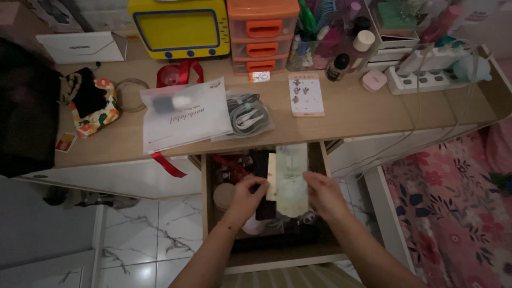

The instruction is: The person empties a vanity drawer in a bedroom, taking out notebooks, a pouch, and small containers. They wrap a red ribbon roll, rearrange bottles, cables, and a floral pouch inside the drawer, then close it.

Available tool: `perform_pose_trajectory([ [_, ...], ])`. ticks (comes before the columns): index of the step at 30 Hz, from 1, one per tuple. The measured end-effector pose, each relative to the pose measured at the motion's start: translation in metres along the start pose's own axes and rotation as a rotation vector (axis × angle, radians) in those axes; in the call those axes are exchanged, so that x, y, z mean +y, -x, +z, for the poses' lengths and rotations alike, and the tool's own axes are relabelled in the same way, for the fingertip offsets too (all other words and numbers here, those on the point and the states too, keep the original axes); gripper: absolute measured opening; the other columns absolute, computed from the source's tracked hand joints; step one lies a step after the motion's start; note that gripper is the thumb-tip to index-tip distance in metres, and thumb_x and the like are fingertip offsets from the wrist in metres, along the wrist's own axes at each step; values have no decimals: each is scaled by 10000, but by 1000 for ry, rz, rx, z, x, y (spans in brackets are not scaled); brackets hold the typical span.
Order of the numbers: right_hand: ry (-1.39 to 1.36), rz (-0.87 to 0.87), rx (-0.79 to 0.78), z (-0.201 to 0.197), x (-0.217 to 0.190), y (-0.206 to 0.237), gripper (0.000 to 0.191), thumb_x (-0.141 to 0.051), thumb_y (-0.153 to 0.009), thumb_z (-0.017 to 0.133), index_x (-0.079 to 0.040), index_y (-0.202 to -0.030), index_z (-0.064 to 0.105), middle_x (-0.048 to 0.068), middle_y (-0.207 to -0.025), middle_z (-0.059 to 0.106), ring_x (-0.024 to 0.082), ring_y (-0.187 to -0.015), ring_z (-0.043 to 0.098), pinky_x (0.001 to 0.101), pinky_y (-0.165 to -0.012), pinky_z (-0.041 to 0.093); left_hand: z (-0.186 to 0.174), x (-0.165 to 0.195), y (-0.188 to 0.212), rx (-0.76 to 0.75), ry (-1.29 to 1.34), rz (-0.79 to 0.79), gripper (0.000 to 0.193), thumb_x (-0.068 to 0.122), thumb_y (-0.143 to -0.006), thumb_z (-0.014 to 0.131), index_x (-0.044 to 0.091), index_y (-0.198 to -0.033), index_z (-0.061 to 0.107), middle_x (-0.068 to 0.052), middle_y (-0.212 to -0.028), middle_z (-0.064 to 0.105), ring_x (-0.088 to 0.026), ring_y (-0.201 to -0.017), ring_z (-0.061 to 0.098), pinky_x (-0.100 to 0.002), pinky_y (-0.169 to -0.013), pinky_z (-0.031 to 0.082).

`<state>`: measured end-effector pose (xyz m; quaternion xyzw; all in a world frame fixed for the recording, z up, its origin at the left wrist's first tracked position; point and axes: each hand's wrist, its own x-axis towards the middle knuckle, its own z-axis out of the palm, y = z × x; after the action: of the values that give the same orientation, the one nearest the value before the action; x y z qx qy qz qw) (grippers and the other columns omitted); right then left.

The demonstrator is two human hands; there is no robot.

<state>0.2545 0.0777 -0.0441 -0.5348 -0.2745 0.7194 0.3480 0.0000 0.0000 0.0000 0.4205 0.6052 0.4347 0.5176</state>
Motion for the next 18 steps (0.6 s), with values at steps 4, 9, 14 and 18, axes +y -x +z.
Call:
perform_pose_trajectory([
  [4, -64, -34, -21, 12, -18, 19, 329, -204, -981, 652, 62, -1169, 697, 134, -1092, 746, 222, -983, 706, 382, -865, 585, 0, -6, -1, 46, 37, 115, 221, 195, -926, 731, -4, -1017, 770, -100, -1108, 680, -218, -1079, 639, -313, -968, 484],
  [9, -77, -8, -38, 24, -28, 33, 322, -218, -982, 659, 47, -1159, 707, 126, -1062, 741, 222, -947, 702, 388, -840, 586, -1, -2, 3, 33, 92, 65, 214, 185, -925, 733, -14, -1000, 758, -72, -1106, 655, -199, -1048, 630, -315, -944, 497],
  [14, 116, 35, 36, 33, -24, 41, 301, -219, -936, 693, 30, -1094, 752, 108, -1028, 762, 212, -916, 705, 374, -795, 572, -2, -1, 5, -62, 1, 57, 195, 166, -941, 712, 2, -1032, 769, -104, -1041, 652, -202, -1007, 632, -319, -911, 503],
  [18, 207, -3, -25, 32, -23, 50, 246, -234, -903, 717, -10, -989, 768, 95, -936, 739, 184, -820, 684, 343, -723, 558, 0, 2, 6, -131, 60, 132, 238, 191, -986, 659, -3, -1084, 756, -80, -1070, 695, -183, -1030, 648, -315, -922, 514],
])
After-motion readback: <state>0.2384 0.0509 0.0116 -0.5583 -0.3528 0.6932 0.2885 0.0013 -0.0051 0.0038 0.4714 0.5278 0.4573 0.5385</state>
